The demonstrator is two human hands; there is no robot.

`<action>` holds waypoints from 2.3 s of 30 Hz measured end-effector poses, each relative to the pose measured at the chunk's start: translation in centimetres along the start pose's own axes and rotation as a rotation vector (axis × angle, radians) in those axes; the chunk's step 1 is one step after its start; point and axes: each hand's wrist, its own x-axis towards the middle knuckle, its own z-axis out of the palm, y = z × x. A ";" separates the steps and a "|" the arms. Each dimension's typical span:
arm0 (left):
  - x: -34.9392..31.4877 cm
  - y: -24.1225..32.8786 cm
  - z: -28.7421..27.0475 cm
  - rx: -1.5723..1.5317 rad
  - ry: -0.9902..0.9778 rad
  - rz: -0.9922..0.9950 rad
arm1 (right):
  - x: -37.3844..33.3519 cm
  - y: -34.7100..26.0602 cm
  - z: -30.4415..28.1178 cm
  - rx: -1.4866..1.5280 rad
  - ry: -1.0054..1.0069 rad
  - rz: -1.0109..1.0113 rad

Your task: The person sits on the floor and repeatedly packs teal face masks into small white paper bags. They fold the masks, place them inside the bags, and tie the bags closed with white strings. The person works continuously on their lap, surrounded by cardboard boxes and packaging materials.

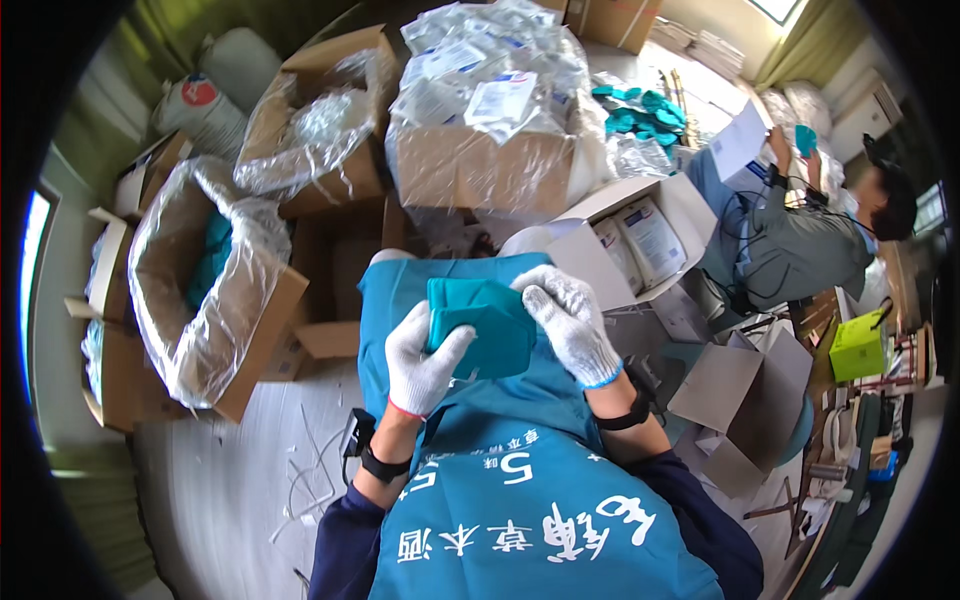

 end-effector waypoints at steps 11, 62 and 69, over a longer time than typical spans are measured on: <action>1.2 -1.6 1.9 0.059 0.408 0.048 | -1.2 2.9 4.1 0.489 -0.092 0.207; 0.3 -7.6 0.7 -0.279 0.548 -0.041 | -2.7 3.1 3.4 0.614 -0.587 0.512; 1.9 -3.6 2.1 -0.207 0.453 0.073 | -2.1 4.0 3.5 1.396 -0.459 0.738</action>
